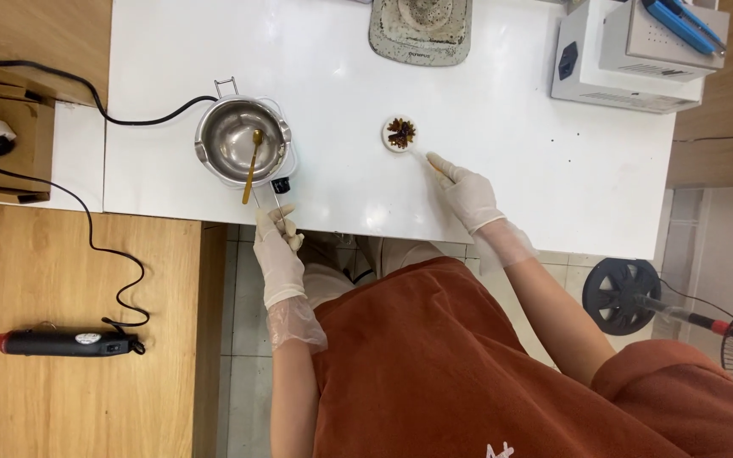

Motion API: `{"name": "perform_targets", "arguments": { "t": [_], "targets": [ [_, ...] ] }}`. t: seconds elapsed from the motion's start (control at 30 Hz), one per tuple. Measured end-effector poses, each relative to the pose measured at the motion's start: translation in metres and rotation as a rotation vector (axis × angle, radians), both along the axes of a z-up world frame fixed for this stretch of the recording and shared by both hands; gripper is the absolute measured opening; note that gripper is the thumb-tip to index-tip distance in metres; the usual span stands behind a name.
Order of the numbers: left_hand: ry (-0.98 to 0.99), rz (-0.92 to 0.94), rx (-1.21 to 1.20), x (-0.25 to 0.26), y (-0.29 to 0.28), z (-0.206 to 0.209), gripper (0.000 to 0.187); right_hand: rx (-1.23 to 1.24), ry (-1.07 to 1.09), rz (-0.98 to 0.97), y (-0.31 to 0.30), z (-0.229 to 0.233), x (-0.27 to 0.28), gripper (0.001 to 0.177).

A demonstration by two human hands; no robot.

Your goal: The person stands at a white worktable with a small electric wax-melting pot. They use a small brush to apply melted wax from the pot onto a pinecone resting in a small dish, repeatedly dipping the brush into the pot and brushing the wax onto the pinecone throughout the episode.

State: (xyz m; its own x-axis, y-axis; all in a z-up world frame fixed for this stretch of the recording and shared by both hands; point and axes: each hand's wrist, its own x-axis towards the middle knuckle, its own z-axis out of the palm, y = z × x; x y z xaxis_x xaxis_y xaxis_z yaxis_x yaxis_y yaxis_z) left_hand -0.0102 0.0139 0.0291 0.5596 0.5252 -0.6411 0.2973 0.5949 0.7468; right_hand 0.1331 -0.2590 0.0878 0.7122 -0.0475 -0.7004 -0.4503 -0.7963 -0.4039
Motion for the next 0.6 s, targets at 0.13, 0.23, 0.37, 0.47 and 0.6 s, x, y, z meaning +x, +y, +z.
{"name": "perform_targets", "arguments": {
  "t": [0.13, 0.23, 0.37, 0.47, 0.6],
  "targets": [
    [-0.015, 0.002, -0.004, -0.004, 0.001, -0.005, 0.055, -0.025, -0.218, 0.261, -0.017, -0.029, 0.009, 0.040],
    [-0.032, 0.004, -0.009, -0.004, 0.000, -0.002, 0.054, -0.032, -0.226, 0.269, -0.016, -0.025, 0.013, 0.040],
    [-0.020, 0.007, -0.009, -0.005, -0.002, 0.002, 0.055, -0.080, -0.266, 0.358, -0.019, -0.025, 0.016, 0.041],
    [-0.026, 0.003, -0.002, -0.005, -0.001, -0.003, 0.055, -0.028, -0.291, 0.348, -0.021, -0.030, 0.016, 0.040],
    [-0.032, -0.008, 0.009, -0.005, 0.000, -0.002, 0.056, -0.051, -0.279, 0.369, -0.017, -0.028, 0.018, 0.042]
  ]
}}
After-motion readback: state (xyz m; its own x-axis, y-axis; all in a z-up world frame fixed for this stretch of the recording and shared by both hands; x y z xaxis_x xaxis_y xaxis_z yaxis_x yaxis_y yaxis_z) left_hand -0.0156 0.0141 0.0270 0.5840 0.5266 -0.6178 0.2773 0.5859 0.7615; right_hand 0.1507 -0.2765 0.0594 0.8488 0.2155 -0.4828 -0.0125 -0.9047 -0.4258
